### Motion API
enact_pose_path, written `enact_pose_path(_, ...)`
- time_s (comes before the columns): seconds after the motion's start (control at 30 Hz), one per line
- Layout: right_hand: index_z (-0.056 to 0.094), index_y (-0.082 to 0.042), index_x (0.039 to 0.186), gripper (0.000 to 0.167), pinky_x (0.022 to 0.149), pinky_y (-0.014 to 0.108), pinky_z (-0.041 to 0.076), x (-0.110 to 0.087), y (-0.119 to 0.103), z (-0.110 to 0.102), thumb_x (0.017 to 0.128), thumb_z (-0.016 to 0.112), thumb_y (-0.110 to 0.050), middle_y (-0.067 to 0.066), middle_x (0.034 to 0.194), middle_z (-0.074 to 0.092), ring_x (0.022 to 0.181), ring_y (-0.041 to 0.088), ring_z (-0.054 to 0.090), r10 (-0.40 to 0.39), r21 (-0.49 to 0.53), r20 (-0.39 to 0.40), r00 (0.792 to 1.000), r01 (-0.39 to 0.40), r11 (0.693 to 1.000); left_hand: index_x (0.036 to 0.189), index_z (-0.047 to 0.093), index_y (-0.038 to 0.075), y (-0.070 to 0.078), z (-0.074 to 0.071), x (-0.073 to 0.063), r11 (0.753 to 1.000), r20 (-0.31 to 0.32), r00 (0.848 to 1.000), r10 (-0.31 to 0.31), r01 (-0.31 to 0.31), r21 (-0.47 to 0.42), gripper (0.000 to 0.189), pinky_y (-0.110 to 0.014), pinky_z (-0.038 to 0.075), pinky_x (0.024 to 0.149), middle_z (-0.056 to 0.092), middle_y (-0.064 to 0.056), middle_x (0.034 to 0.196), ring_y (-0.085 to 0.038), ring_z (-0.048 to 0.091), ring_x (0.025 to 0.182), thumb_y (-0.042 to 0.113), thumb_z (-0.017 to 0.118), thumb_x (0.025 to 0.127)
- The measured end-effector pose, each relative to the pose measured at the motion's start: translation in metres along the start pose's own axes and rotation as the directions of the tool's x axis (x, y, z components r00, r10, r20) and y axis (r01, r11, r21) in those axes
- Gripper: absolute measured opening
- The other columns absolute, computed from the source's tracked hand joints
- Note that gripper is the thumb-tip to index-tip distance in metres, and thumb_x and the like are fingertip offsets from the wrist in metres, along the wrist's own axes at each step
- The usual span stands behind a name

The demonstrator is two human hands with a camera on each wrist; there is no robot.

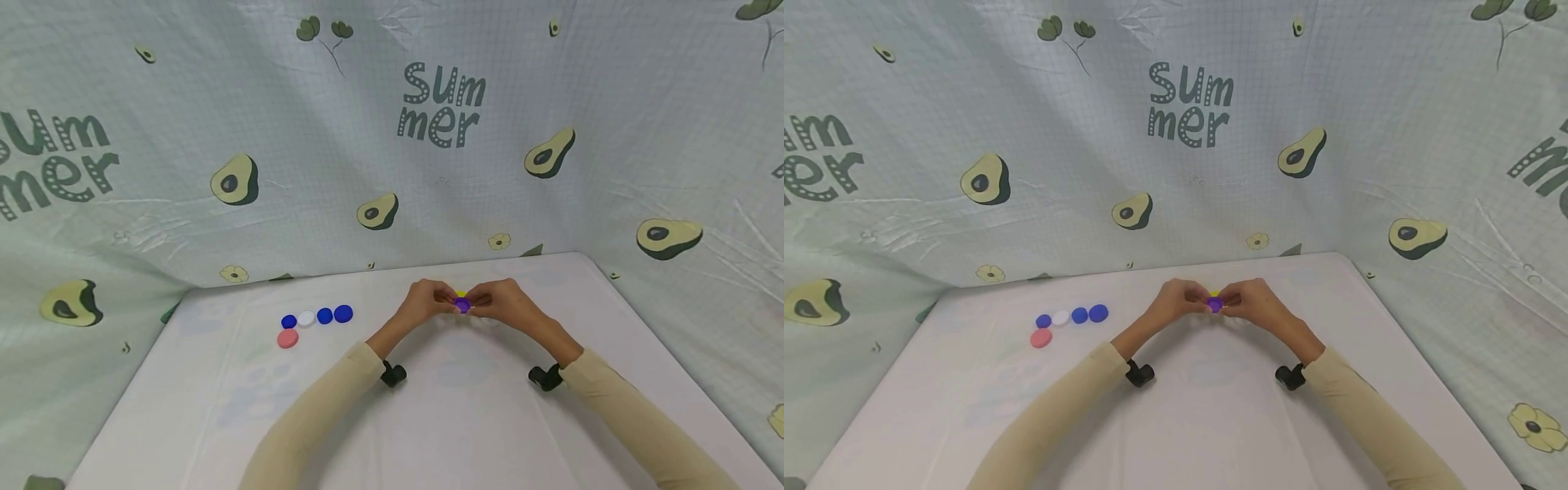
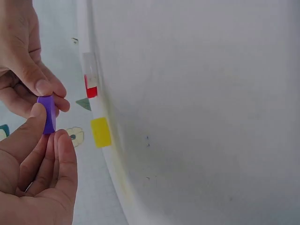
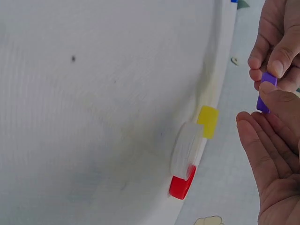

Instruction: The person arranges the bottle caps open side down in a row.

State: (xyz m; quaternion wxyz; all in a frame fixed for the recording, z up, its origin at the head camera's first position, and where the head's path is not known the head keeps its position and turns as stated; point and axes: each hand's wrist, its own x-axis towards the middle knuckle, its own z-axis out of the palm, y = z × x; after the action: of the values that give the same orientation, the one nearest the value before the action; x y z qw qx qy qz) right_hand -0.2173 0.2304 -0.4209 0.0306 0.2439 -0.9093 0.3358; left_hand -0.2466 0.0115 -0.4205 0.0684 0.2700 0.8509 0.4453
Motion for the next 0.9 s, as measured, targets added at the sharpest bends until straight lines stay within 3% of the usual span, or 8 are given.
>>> enact_pose_path(0.3, 0.077, -0.003, 0.103, 0.021, 0.073, 0.027, 0.061, -0.002, -0.006, 0.002, 0.084, 0.084, -0.009, 0.010, 0.100, 0.077, 0.087, 0.019, 0.076, -0.054, 0.043, -0.024, 0.998, 0.055, 0.998, 0.102, 0.079, 0.006, -0.001, -0.006, -0.014, 0.999, -0.033, 0.999, 0.013, -0.015, -0.044, 0.020, -0.019, 0.055, 0.073, 0.077, -0.003, 0.093, -0.009, 0.069, 0.083, 0.015, 0.083, 0.085)
enact_pose_path(0.57, 0.076, -0.004, 0.103, 0.022, 0.074, 0.027, 0.061, -0.003, -0.014, 0.006, 0.084, 0.084, -0.011, 0.009, 0.098, 0.077, 0.086, 0.018, 0.076, -0.052, 0.078, -0.019, 0.998, 0.053, 0.996, 0.107, 0.080, 0.010, -0.007, -0.010, -0.024, 0.998, -0.020, 1.000, 0.002, -0.004, -0.061, 0.023, -0.022, 0.057, 0.082, 0.078, 0.000, 0.100, -0.007, 0.072, 0.092, 0.019, 0.082, 0.087)
enact_pose_path(0.9, 0.076, -0.008, 0.108, 0.022, 0.078, 0.026, 0.061, -0.001, -0.023, 0.014, 0.088, 0.081, -0.015, 0.005, 0.102, 0.077, 0.092, 0.017, 0.075, -0.055, 0.162, -0.031, 0.998, 0.059, 0.985, 0.112, 0.076, 0.005, -0.004, -0.019, -0.035, 0.996, -0.019, 0.999, 0.040, -0.041, -0.084, 0.022, -0.024, 0.058, 0.085, 0.077, -0.005, 0.104, -0.012, 0.074, 0.097, 0.014, 0.077, 0.092)
